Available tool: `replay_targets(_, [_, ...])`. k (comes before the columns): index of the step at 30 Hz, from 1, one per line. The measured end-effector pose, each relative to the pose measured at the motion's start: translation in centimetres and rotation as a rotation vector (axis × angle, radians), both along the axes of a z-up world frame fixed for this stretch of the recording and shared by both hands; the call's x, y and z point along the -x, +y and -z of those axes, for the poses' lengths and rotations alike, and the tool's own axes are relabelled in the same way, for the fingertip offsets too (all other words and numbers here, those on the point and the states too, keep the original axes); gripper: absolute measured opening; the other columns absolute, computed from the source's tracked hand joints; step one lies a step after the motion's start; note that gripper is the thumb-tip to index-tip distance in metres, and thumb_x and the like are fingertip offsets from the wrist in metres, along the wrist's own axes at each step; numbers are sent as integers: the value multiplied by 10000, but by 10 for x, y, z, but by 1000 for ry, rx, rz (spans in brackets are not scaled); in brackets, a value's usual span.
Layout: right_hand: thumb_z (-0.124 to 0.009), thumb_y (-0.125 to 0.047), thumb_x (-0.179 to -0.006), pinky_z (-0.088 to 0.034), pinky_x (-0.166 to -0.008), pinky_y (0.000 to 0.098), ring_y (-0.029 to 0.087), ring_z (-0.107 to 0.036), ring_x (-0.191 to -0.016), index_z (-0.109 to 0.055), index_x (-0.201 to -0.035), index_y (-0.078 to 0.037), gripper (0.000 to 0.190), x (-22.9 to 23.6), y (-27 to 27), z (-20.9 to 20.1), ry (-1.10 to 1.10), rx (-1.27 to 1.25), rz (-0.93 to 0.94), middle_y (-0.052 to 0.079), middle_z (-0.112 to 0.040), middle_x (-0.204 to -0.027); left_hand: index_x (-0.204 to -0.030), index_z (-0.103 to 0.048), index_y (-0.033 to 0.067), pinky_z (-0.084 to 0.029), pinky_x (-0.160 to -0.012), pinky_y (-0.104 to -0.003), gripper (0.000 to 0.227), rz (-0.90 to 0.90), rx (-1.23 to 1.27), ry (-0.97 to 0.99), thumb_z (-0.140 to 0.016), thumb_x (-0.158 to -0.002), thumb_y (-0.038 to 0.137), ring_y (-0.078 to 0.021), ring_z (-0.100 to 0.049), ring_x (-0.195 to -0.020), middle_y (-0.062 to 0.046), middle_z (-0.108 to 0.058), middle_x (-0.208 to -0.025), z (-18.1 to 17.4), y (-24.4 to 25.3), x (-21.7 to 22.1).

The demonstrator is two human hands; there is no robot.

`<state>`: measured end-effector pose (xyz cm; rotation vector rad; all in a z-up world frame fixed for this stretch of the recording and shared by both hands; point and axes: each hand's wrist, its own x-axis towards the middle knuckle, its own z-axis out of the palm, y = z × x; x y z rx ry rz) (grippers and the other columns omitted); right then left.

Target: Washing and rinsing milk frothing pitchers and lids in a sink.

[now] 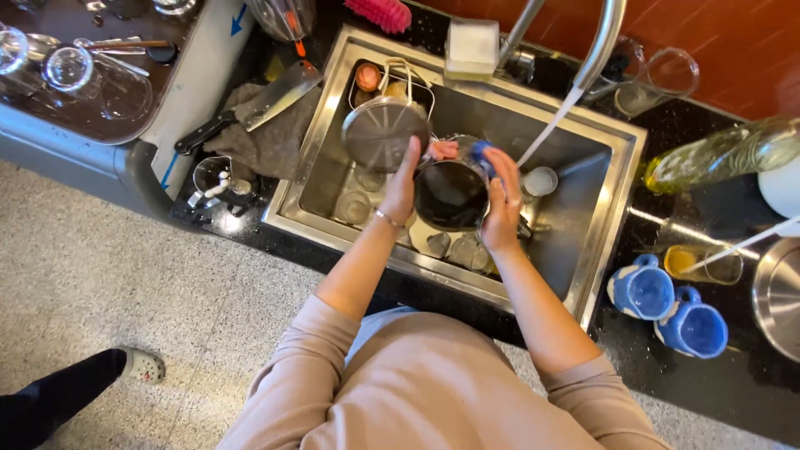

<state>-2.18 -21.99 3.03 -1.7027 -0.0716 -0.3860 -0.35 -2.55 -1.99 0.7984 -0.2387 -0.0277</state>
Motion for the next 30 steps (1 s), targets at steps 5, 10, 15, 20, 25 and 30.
replay_targets(5, [-322, -608, -1092, -265, -1329, 384, 264, -397, -1563, -625, -1399, -17, 732, -26, -26, -11, -168, -121, -590, 127, -574, -1527, -1304, -636, 32, -505, -997, -313, 518, -173, -200, 305, -698, -974, 426, -150, -620, -1152, -55, -653, -1297, -43, -26, 3])
replay_targets(10, [-470, -550, -1088, -326, -1278, 409, 295, -465, -1468, -543, -1455, 6, 669, -15, -42, 13, 39, -257, -440, 164, -529, -1531, -1237, -669, -22, -518, -1006, -346, 476, -88, -68, 251, -652, -1053, 417, -190, -647, -1117, -86, -697, -1220, -33, -42, 5])
replay_targets(15, [-409, -567, -1094, -265, -1300, 392, 273, -409, -1520, -388, -1567, 2, 740, 30, -23, -7, -83, -181, -171, 153, -461, -1593, -1158, -670, -32, -541, -1021, -386, 637, 97, 240, 325, -558, -1028, 581, -238, -690, -1095, -129, -738, -1158, -40, -50, -16])
replay_targets(20, [-542, -147, -1113, -328, -1277, 397, 293, -433, -1525, -455, -1496, -50, 404, 37, -29, 23, -219, 206, -14, 186, -483, -1588, -1024, -639, 116, -542, -1021, -435, 498, -74, 606, 570, -597, -1046, 612, -253, -677, -1064, -90, -704, -1100, -20, -41, -29])
replay_targets(25, [-661, -76, -1036, -565, -856, 354, 260, -685, -1012, -535, -1306, -75, 297, 15, -39, 103, 204, -253, 143, 177, -692, -1180, -1073, -720, 67, -560, -948, -436, 606, -166, 348, 734, -604, -900, 636, -255, -698, -1000, -88, -740, -1091, -14, -4, -29])
replay_targets(30, [-677, -176, -940, -599, -547, 387, 249, -729, -782, -537, -1135, -139, 243, -70, 4, 79, 479, -584, 138, 125, -710, -1002, -959, -682, 119, -569, -936, -486, 486, -201, 387, 825, -653, -924, 603, -298, -696, -980, -97, -726, -1042, 6, 32, -17])
